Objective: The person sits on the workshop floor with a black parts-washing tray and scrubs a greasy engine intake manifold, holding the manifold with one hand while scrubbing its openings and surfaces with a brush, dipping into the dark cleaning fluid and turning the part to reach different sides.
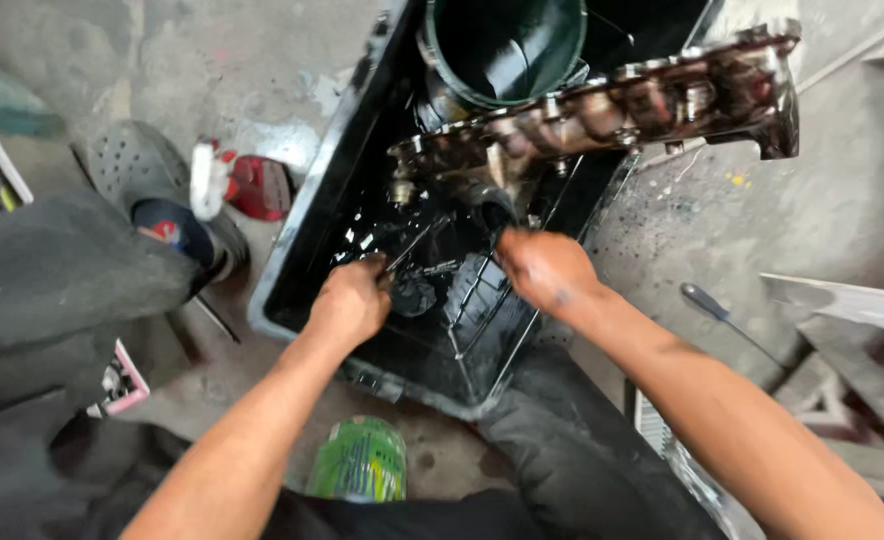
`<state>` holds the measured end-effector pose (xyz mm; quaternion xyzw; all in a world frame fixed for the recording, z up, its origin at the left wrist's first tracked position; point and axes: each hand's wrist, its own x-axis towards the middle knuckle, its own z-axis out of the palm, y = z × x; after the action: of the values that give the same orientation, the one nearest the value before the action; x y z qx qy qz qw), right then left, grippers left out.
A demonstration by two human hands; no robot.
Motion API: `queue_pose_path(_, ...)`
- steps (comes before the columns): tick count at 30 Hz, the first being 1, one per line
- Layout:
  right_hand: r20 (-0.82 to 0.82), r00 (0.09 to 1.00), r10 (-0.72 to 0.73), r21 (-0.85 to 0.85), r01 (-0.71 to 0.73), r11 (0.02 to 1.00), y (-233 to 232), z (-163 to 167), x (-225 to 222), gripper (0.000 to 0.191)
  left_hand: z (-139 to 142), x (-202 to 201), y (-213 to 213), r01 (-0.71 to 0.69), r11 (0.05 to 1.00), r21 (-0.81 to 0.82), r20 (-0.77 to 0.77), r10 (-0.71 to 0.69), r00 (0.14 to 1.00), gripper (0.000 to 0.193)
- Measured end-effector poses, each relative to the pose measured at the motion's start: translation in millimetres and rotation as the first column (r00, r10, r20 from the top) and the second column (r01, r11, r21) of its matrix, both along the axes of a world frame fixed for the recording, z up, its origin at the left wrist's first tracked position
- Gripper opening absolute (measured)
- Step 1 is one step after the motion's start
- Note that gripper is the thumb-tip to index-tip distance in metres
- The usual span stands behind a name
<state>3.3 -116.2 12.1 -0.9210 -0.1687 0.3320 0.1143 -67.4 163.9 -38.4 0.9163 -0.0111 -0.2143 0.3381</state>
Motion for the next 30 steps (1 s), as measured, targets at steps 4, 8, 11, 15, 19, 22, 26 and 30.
queue_pose_path(4, -0.157, 0.73, -0.665, 0.337, 0.673, 0.659, 97, -23, 20, 0.047, -12, -25, -16, -0.091, 0.99, -0.104, 0.146, 0.106, 0.984, 0.027)
queue_pose_path(8, -0.472, 0.073, -0.879, 0.351, 0.93, -0.112, 177, -26, 5, 0.054, -20, -29, -30, -0.004, 0.997, -0.071, 0.032, 0.007, 0.999, 0.024)
queue_pose_path(11, -0.691, -0.168, -0.703, 0.242, 0.863, -0.444, 176, -22, -10, 0.045, 7, -25, -26, -0.266, 0.944, -0.195, -0.368, 0.181, 0.912, 0.029)
queue_pose_path(15, -0.285, 0.248, -0.926, 0.434, 0.895, 0.106, 137, -8, -21, 0.046, 72, -25, -16, -0.08, 0.993, -0.09, -0.388, 0.039, 0.921, 0.041)
queue_pose_path(19, 0.406, 0.817, -0.41, 0.054, 0.426, 0.903, 74, 12, -17, 0.03, 91, -9, -16, -0.102, 0.99, -0.098, -0.361, 0.06, 0.931, 0.045)
queue_pose_path(22, 0.458, 0.882, -0.108, -0.246, 0.242, 0.938, 39, 22, -1, 0.026, 67, 11, -40, -0.15, 0.986, -0.076, -0.306, 0.12, 0.945, 0.039)
queue_pose_path(26, 0.318, 0.948, 0.0, -0.466, 0.156, 0.871, 21, 11, 21, 0.037, 24, 24, -89, 0.018, 0.997, -0.08, -0.256, -0.038, 0.966, 0.021)
queue_pose_path(30, 0.201, 0.979, -0.017, -0.517, 0.121, 0.847, 11, -13, 27, 0.039, -2, 31, -115, 0.274, 0.947, 0.166, 0.057, -0.286, 0.956, 0.021)
